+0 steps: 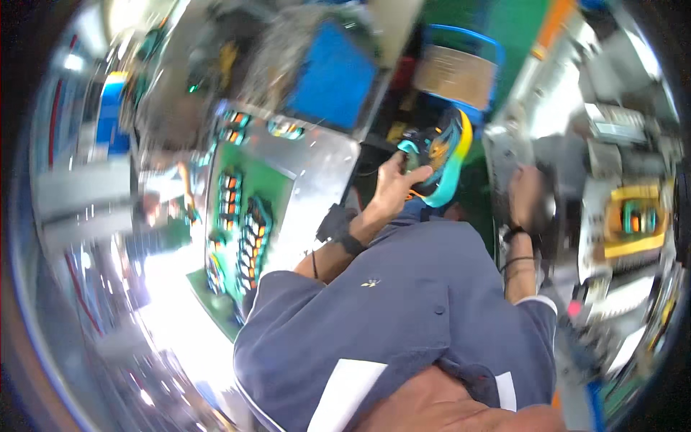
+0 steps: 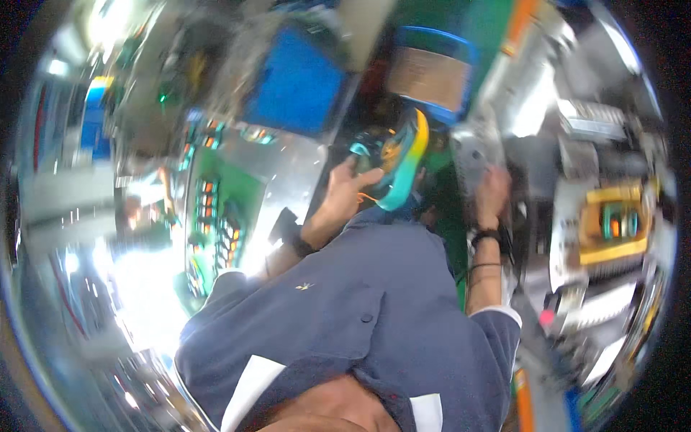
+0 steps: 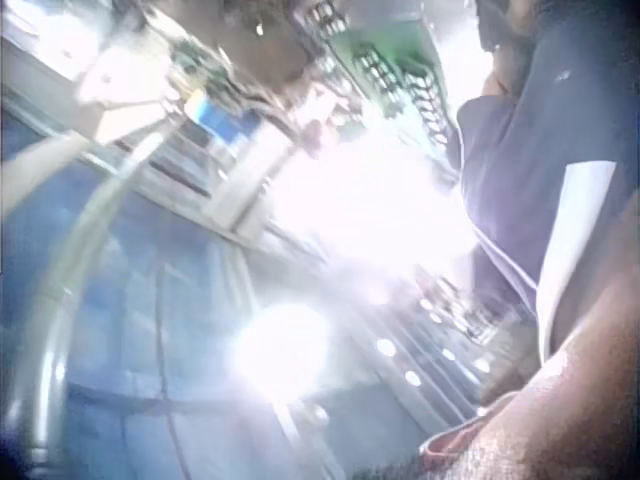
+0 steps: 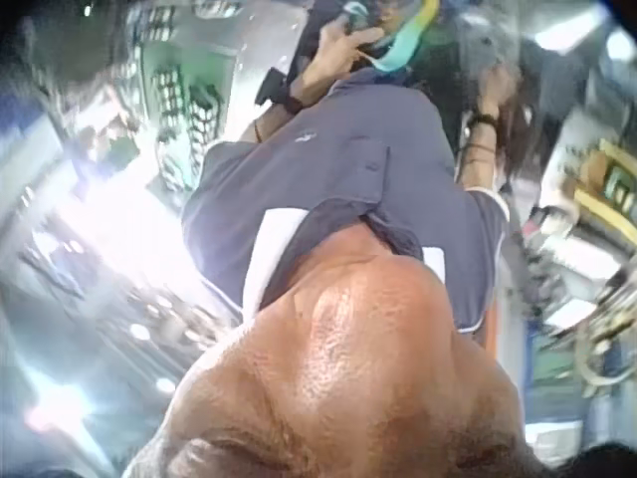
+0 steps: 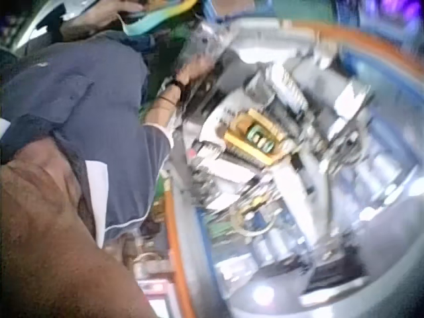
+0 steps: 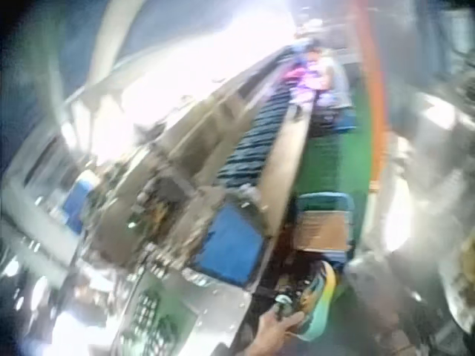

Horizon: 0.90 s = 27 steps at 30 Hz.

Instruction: Operating a shoe-shaping machine to process sneakers on a factory floor.

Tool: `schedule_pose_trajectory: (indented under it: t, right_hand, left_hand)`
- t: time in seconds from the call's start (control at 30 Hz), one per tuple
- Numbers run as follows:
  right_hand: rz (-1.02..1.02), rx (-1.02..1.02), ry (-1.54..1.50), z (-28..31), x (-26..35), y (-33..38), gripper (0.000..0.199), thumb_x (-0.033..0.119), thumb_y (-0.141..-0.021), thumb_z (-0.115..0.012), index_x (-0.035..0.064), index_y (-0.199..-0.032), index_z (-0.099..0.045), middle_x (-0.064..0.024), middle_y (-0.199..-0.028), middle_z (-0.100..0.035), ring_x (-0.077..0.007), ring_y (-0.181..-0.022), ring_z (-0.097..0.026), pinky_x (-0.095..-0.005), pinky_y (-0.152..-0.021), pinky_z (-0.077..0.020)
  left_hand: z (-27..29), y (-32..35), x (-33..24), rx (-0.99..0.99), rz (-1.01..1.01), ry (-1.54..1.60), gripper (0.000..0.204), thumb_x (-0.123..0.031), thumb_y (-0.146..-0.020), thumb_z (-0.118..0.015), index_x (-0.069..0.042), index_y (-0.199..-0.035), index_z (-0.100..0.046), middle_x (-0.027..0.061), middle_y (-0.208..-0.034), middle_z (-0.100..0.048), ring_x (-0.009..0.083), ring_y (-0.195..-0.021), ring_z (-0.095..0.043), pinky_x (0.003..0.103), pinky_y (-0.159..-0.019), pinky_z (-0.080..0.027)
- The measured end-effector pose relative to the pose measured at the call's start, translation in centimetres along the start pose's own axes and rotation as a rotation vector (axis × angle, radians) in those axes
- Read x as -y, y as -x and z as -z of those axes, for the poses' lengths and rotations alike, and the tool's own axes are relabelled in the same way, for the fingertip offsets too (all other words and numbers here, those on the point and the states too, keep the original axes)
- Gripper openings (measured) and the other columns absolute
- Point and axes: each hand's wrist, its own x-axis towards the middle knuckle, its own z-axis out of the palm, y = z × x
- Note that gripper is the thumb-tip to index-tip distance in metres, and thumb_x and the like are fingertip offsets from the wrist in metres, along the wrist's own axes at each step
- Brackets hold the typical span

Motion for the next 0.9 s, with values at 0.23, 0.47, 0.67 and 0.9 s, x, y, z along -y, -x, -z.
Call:
schedule_pose_trajectory:
  t: [0.23,0.47,0.67,0.9]
  right_hand:
    - [-0.018,0.076,0.065,0.4,0.5,0.6,0.023,0.014,-0.088,-0.057,0.0017,-0.105,-0.066,-0.0201,-0.101,-0.064,-0.0361,-0.096,-0.060,-0.0423,-0.087,-0.0468]
    - [-0.154,0.017,-0.075,-1.3,6.5,-4.8,0.032,0.023,-0.088,-0.062,0.0015,-0.112,-0.064,-0.0168,-0.104,-0.064,-0.0319,-0.095,-0.062,-0.0382,-0.084,-0.0485]
    - [0.086,-0.041,-0.496,-5.5,24.9,-18.1,0.034,0.024,-0.092,-0.060,-0.0008,-0.115,-0.061,-0.0152,-0.111,-0.065,-0.0251,-0.099,-0.063,-0.0335,-0.084,-0.0492]
    - [0.296,0.130,-0.334,-11.7,43.7,-30.9,0.043,0.030,-0.096,-0.056,-0.0010,-0.125,-0.057,-0.0137,-0.115,-0.065,-0.0203,-0.101,-0.063,-0.0293,-0.084,-0.0487]
  left_hand:
    - [10.9,5.3,0.9,-0.509,0.089,0.160,0.040,-0.008,-0.079,-0.071,0.008,-0.112,-0.057,0.0139,-0.101,-0.064,0.0214,-0.092,-0.063,0.033,-0.078,-0.050]
    - [32.2,3.0,8.0,-1.012,-0.155,0.374,0.034,-0.002,-0.074,-0.072,0.007,-0.105,-0.062,0.0135,-0.096,-0.067,0.0233,-0.082,-0.066,0.035,-0.077,-0.055]
    - [49.6,0.3,10.4,-1.260,-0.130,0.489,0.038,-0.003,-0.070,-0.073,0.006,-0.105,-0.062,0.0117,-0.096,-0.067,0.0234,-0.081,-0.067,0.035,-0.073,-0.055]
    - [59.8,-3.6,5.9,-1.278,-0.175,0.568,0.031,-0.008,-0.076,-0.072,0.009,-0.099,-0.060,0.0145,-0.089,-0.065,0.0264,-0.075,-0.066,0.038,-0.061,-0.054]
